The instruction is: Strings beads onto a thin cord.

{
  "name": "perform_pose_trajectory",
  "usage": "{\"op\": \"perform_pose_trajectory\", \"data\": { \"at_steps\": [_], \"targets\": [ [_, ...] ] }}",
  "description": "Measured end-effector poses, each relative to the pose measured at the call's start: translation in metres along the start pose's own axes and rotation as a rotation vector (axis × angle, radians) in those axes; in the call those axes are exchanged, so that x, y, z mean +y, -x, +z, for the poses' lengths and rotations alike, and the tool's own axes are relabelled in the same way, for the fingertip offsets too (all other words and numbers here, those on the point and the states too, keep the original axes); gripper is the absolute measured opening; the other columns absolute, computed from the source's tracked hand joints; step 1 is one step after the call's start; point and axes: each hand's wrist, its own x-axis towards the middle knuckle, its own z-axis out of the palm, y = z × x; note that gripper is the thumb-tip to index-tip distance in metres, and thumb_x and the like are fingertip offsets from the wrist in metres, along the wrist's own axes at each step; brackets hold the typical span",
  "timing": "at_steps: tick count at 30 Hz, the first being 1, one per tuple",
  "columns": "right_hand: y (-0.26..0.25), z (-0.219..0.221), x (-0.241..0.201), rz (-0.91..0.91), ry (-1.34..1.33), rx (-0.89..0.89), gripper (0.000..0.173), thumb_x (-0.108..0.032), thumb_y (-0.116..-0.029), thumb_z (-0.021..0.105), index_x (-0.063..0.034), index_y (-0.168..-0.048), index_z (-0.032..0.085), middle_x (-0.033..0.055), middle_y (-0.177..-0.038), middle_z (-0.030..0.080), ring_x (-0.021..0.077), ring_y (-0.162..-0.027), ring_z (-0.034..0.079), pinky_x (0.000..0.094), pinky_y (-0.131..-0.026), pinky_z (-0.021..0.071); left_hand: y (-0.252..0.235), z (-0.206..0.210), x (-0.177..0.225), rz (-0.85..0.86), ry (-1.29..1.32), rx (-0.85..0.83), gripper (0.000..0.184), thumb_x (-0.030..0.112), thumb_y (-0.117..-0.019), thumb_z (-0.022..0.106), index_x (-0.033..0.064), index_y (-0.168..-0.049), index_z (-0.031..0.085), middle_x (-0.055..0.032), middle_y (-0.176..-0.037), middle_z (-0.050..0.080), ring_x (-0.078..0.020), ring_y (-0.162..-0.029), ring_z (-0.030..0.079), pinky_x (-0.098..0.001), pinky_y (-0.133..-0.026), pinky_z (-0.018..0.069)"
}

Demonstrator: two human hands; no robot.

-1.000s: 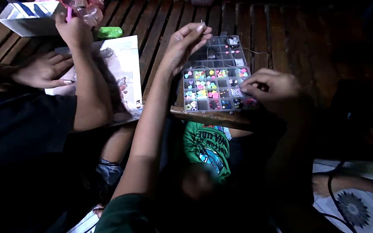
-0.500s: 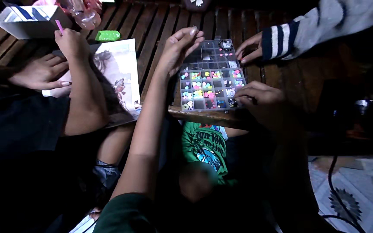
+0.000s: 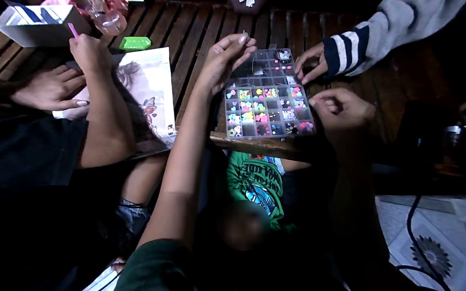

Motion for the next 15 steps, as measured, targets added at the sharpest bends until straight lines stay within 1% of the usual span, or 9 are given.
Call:
{"op": "perform_pose_trajectory", "data": {
  "at_steps": [2, 4, 5, 6, 8, 10, 12, 13, 15],
  "targets": [
    [-0.005, 0.002, -0.002, 0.183, -0.153, 0.046, 0.028, -0.015, -0.0967, 0.069, 0.0046, -0.115, 0.062, 0.0104, -0.101, 0.069, 0.0012, -0.081, 0.065, 0.0188, -0.078, 0.0552, 0.000, 0.000, 0.000, 0.006, 0.004, -0.002, 0.014, 0.004, -0.1074, 0.045, 0.0056, -0.107, 0.060, -0.0020, -0.100, 0.072, -0.0084, -0.096, 0.071, -0.0246, -0.092, 0.0566],
    [-0.007, 0.003, -0.003, 0.181, -0.178, 0.053, 0.027, -0.014, -0.0963, 0.069, 0.0038, -0.116, 0.062, 0.0096, -0.102, 0.068, -0.0009, -0.081, 0.064, 0.0162, -0.077, 0.0538, -0.001, 0.000, 0.000, 0.005, 0.009, 0.002, 0.014, 0.005, -0.1073, 0.046, 0.0058, -0.106, 0.060, -0.0018, -0.100, 0.072, -0.0082, -0.095, 0.071, -0.0244, -0.091, 0.0568],
    [-0.005, 0.003, -0.005, 0.087, -0.128, 0.039, 0.023, -0.013, -0.0975, 0.067, 0.0038, -0.113, 0.066, 0.0121, -0.102, 0.068, 0.0021, -0.081, 0.062, 0.0167, -0.076, 0.0514, -0.001, 0.000, 0.000, 0.007, 0.012, -0.002, 0.014, 0.005, -0.1072, 0.046, 0.0058, -0.106, 0.060, -0.0018, -0.100, 0.072, -0.0084, -0.095, 0.071, -0.0244, -0.091, 0.0568],
    [-0.003, 0.002, -0.009, -0.035, -0.070, 0.001, 0.019, -0.011, -0.0997, 0.063, 0.0024, -0.110, 0.071, 0.0152, -0.102, 0.067, 0.0090, -0.083, 0.060, 0.0205, -0.076, 0.0496, -0.001, 0.000, 0.000, 0.010, 0.011, -0.008, 0.014, 0.005, -0.1073, 0.046, 0.0057, -0.107, 0.060, -0.0017, -0.100, 0.071, -0.0086, -0.095, 0.070, -0.0247, -0.092, 0.0567],
    [0.002, 0.003, -0.021, -0.250, 0.020, -0.096, 0.022, -0.005, -0.1003, 0.057, -0.0045, -0.109, 0.077, 0.0202, -0.101, 0.065, 0.0263, -0.088, 0.061, 0.0372, -0.082, 0.0511, -0.001, -0.001, 0.000, 0.012, -0.001, -0.018, 0.015, 0.006, -0.1076, 0.045, 0.0060, -0.107, 0.060, -0.0013, -0.100, 0.071, -0.0084, -0.095, 0.070, -0.0245, -0.092, 0.0563],
    [0.004, 0.009, -0.028, -0.396, 0.051, -0.172, 0.024, -0.002, -0.0970, 0.059, -0.0084, -0.107, 0.080, 0.0231, -0.093, 0.060, 0.0333, -0.080, 0.056, 0.0471, -0.074, 0.0452, -0.001, 0.000, 0.001, 0.014, -0.023, -0.016, 0.015, 0.006, -0.1078, 0.044, 0.0058, -0.108, 0.059, -0.0007, -0.101, 0.071, -0.0079, -0.096, 0.070, -0.0247, -0.093, 0.0559],
    [0.007, 0.017, -0.031, -0.411, 0.103, -0.211, 0.023, -0.002, -0.0957, 0.063, -0.0110, -0.107, 0.080, 0.0244, -0.091, 0.060, 0.0371, -0.078, 0.056, 0.0514, -0.071, 0.0428, 0.000, 0.001, 0.002, 0.014, -0.040, -0.009, 0.015, 0.007, -0.1081, 0.044, 0.0049, -0.110, 0.059, -0.0007, -0.102, 0.071, -0.0082, -0.098, 0.070, -0.0252, -0.093, 0.0560],
    [0.010, 0.020, -0.033, -0.394, 0.141, -0.244, 0.023, -0.002, -0.0952, 0.064, -0.0134, -0.107, 0.080, 0.0234, -0.093, 0.061, 0.0377, -0.081, 0.057, 0.0522, -0.073, 0.0426, 0.000, 0.001, 0.002, 0.015, -0.039, -0.007, 0.015, 0.007, -0.1081, 0.044, 0.0047, -0.110, 0.059, -0.0012, -0.103, 0.071, -0.0087, -0.098, 0.070, -0.0255, -0.093, 0.0560],
    [0.014, 0.022, -0.037, -0.362, 0.240, -0.344, 0.038, 0.006, -0.0917, 0.060, -0.0222, -0.108, 0.081, 0.0196, -0.099, 0.062, 0.0392, -0.092, 0.061, 0.0554, -0.080, 0.0439, 0.000, -0.001, 0.001, 0.016, -0.025, -0.008, 0.014, 0.006, -0.1079, 0.045, 0.0038, -0.111, 0.059, -0.0024, -0.103, 0.071, -0.0096, -0.098, 0.070, -0.0261, -0.094, 0.0560]
  ]
}}
